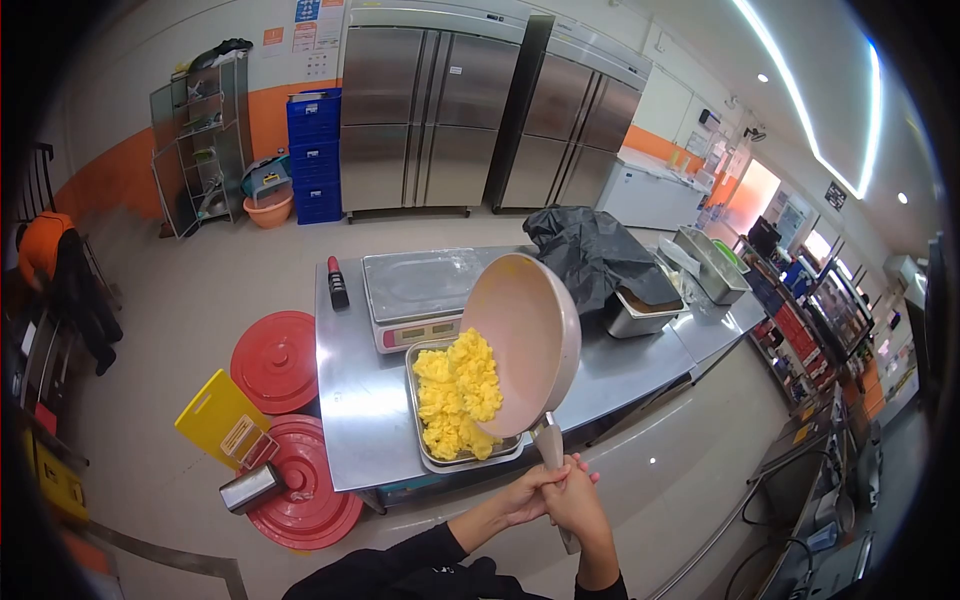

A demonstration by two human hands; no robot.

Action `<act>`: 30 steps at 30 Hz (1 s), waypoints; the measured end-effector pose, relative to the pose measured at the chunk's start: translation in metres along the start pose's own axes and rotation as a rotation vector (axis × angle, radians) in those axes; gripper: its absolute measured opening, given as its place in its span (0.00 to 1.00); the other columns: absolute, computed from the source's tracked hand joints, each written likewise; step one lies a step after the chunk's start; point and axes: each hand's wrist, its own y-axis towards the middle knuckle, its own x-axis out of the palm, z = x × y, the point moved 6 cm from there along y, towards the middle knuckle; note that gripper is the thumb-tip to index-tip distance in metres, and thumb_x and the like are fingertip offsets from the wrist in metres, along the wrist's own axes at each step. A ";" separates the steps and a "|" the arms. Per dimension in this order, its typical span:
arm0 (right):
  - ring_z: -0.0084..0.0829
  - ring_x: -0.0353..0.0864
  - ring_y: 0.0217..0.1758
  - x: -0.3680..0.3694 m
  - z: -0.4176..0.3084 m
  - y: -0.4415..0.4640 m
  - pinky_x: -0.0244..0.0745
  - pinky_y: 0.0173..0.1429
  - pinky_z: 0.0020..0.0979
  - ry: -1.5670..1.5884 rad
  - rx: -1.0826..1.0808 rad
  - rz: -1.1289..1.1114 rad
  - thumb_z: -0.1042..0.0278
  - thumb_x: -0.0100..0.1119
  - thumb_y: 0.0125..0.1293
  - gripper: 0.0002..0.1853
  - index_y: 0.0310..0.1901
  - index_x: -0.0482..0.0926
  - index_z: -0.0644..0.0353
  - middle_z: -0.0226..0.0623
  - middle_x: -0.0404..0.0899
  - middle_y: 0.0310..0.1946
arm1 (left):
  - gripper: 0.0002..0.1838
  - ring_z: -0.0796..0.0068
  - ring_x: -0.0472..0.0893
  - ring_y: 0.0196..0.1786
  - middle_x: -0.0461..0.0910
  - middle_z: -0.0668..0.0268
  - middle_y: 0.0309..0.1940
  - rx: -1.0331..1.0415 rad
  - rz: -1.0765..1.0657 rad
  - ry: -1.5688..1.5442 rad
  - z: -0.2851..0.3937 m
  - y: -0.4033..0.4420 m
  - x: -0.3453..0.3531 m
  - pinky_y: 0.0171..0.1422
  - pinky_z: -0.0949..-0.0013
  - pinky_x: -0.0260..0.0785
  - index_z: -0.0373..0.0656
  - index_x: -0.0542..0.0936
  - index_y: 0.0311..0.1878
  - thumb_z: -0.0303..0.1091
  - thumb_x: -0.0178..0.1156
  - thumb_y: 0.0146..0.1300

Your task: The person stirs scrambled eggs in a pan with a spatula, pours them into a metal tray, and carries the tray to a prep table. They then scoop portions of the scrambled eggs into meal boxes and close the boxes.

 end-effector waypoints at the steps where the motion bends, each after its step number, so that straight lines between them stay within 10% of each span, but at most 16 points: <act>1: 0.54 0.70 0.48 0.005 -0.007 0.003 0.68 0.52 0.45 -0.014 0.024 -0.033 0.68 0.48 0.55 0.17 0.43 0.70 0.73 0.62 0.72 0.40 | 0.18 0.62 0.64 0.62 0.68 0.66 0.47 0.015 -0.010 -0.019 0.004 -0.001 -0.007 0.67 0.57 0.56 0.43 0.64 0.53 0.34 0.54 0.60; 9: 0.58 0.66 0.54 0.012 -0.015 -0.005 0.63 0.58 0.45 -0.011 0.032 -0.050 0.67 0.48 0.55 0.20 0.46 0.70 0.74 0.64 0.68 0.48 | 0.19 0.60 0.64 0.60 0.67 0.68 0.44 0.080 -0.133 -0.153 -0.003 -0.007 -0.017 0.65 0.54 0.57 0.45 0.63 0.51 0.34 0.57 0.58; 12: 0.48 0.76 0.40 0.011 -0.016 -0.008 0.70 0.44 0.42 -0.087 -0.003 0.160 0.74 0.45 0.53 0.11 0.37 0.70 0.73 0.56 0.75 0.31 | 0.21 0.59 0.64 0.62 0.68 0.68 0.44 0.078 -0.205 -0.201 -0.004 -0.006 -0.016 0.66 0.54 0.56 0.45 0.62 0.52 0.33 0.57 0.58; 15: 0.58 0.68 0.52 0.004 -0.034 -0.012 0.64 0.57 0.45 -0.067 0.029 -0.009 0.67 0.49 0.56 0.19 0.45 0.70 0.74 0.64 0.68 0.48 | 0.21 0.59 0.64 0.61 0.67 0.69 0.44 0.081 -0.246 -0.210 -0.001 -0.009 -0.012 0.66 0.54 0.56 0.45 0.62 0.52 0.33 0.57 0.58; 21: 0.58 0.69 0.52 -0.008 -0.042 -0.019 0.65 0.56 0.45 -0.087 0.055 -0.036 0.67 0.49 0.56 0.19 0.45 0.69 0.73 0.62 0.69 0.47 | 0.22 0.58 0.64 0.61 0.67 0.68 0.45 0.077 -0.229 -0.228 -0.006 -0.006 -0.007 0.66 0.54 0.56 0.44 0.62 0.53 0.34 0.57 0.58; 30: 0.34 0.71 0.27 0.021 0.005 -0.002 0.67 0.31 0.32 -0.109 -0.271 0.386 0.70 0.49 0.57 0.10 0.37 0.68 0.67 0.43 0.70 0.24 | 0.20 0.61 0.64 0.60 0.67 0.69 0.44 -0.006 -0.204 -0.133 0.001 -0.008 0.008 0.65 0.54 0.57 0.47 0.63 0.51 0.35 0.58 0.57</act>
